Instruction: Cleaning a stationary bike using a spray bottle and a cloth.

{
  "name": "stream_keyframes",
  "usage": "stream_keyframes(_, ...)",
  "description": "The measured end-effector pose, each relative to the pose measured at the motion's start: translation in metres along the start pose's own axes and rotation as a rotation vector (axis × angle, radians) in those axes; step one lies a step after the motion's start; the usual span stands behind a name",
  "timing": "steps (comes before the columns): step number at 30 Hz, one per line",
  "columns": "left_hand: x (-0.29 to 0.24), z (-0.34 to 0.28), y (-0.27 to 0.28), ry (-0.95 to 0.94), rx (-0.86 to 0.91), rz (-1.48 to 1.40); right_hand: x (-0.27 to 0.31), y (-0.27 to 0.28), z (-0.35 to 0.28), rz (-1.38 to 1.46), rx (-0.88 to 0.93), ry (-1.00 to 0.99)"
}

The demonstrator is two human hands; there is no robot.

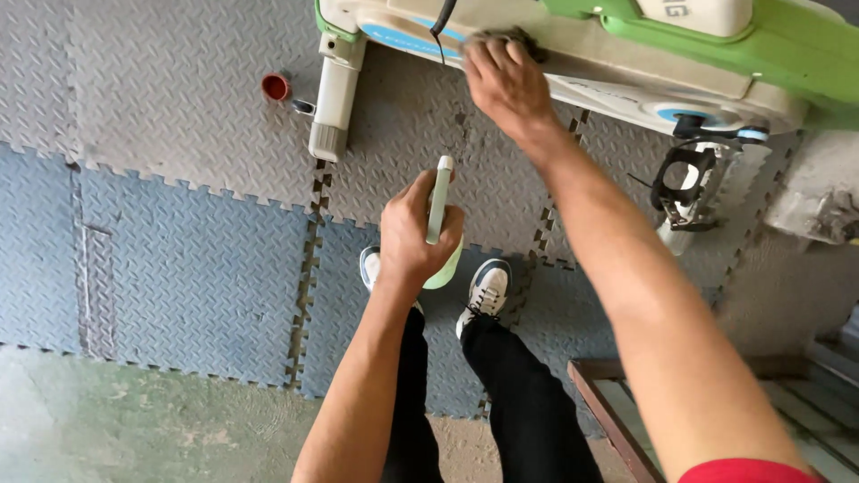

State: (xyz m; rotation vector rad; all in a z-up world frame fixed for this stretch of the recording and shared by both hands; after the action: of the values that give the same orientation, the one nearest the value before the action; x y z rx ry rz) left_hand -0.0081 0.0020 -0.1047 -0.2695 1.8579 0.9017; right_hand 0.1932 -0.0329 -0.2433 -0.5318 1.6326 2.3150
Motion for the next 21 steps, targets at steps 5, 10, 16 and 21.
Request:
stream_keyframes(5,0.015,0.005,0.008,-0.009,-0.07,-0.032,0.0,0.004,0.02,0.19,0.057,-0.17)
stream_keyframes(10,0.03,0.02,0.013,-0.047,-0.157,-0.043,-0.014,0.04,-0.014,0.27,0.143,-0.198)
stream_keyframes(16,0.041,0.021,0.021,-0.044,-0.164,-0.065,0.019,0.051,-0.025,0.343,0.032,-0.093)
stream_keyframes(21,0.046,-0.004,0.024,-0.072,-0.206,-0.101,0.052,0.084,0.063,0.48,0.011,0.023)
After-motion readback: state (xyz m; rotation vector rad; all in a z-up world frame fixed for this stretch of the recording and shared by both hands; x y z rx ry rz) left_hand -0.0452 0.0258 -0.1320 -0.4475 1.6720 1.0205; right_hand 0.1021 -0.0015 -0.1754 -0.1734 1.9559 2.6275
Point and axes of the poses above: each hand's wrist, its own z-axis towards the middle knuckle, its own y-axis out of the back of the hand, x = y × z, the point moved 6 cm from there along z, towards the middle knuckle, and after that the axes turned 4 degrees about y, right-handed, at the moved point
